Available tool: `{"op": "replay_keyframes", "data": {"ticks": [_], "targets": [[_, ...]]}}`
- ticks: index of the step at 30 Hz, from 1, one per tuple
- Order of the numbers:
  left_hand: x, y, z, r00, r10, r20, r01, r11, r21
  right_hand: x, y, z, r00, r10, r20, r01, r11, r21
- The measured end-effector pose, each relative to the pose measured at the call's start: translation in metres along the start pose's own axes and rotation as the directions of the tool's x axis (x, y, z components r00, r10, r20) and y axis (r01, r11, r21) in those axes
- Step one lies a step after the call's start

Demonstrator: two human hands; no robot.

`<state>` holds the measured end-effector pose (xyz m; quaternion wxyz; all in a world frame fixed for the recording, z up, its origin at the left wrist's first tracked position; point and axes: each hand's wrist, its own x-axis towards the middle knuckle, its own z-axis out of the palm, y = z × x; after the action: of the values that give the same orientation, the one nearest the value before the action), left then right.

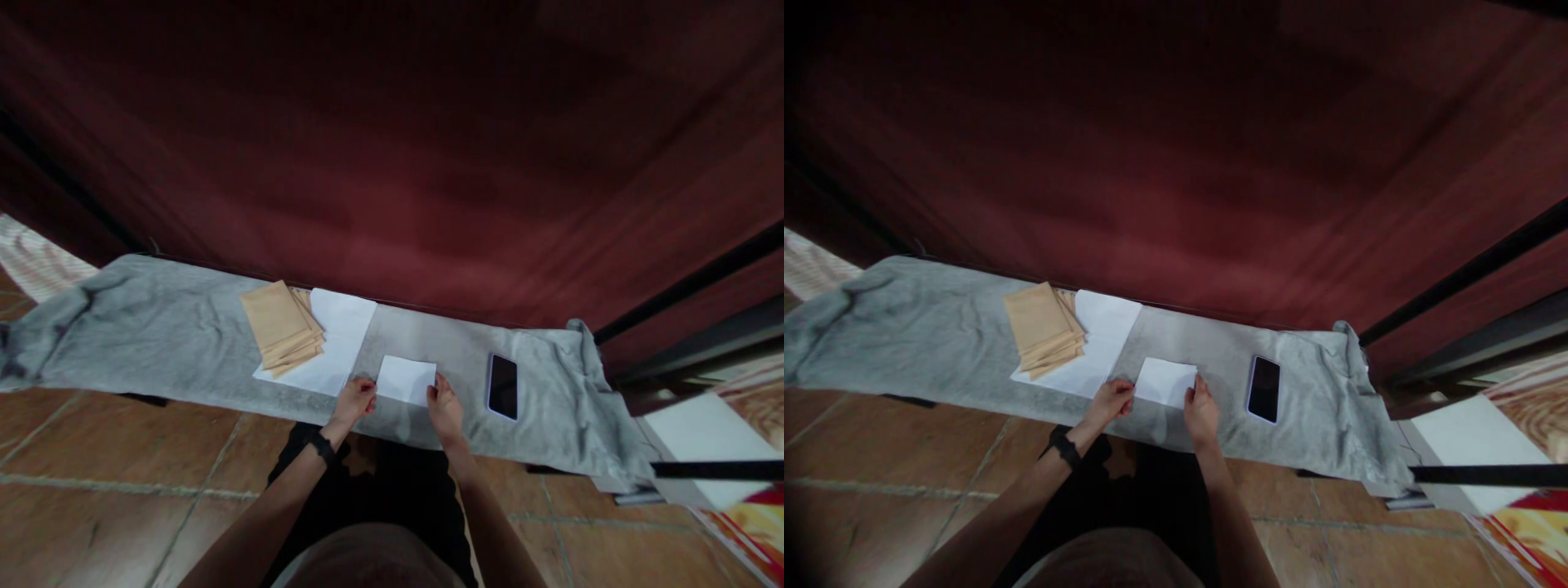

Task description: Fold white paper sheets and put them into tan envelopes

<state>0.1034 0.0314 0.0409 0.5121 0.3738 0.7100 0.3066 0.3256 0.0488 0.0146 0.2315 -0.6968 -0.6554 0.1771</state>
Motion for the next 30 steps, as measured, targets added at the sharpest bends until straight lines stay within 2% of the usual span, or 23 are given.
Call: {"op": "replay_keyframes", "data": {"ticks": [10, 19, 25, 30], "targets": [[0.004, -0.001, 0.002, 0.999, -0.025, -0.031, 0.025, 1.000, 0.013, -0.005, -0.001, 0.006, 0.994, -0.090, -0.064, 0.084, 0.992, -0.098], [0.002, -0.003, -0.006, 1.000, -0.025, 0.010, 0.026, 0.987, -0.158, 0.009, 0.001, -0.001, 0.998, 0.042, 0.038, -0.044, 0.998, 0.042], [0.000, -0.008, -0.010, 0.999, 0.037, 0.030, -0.031, 0.982, -0.186, 0.010, -0.002, -0.004, 0.995, 0.087, 0.044, -0.087, 0.996, 0.000], [0.001, -0.013, -0.008, 0.984, 0.167, -0.063, -0.172, 0.983, -0.071, 0.005, -0.008, -0.005, 0.995, 0.089, 0.041, -0.088, 0.996, -0.025]]}}
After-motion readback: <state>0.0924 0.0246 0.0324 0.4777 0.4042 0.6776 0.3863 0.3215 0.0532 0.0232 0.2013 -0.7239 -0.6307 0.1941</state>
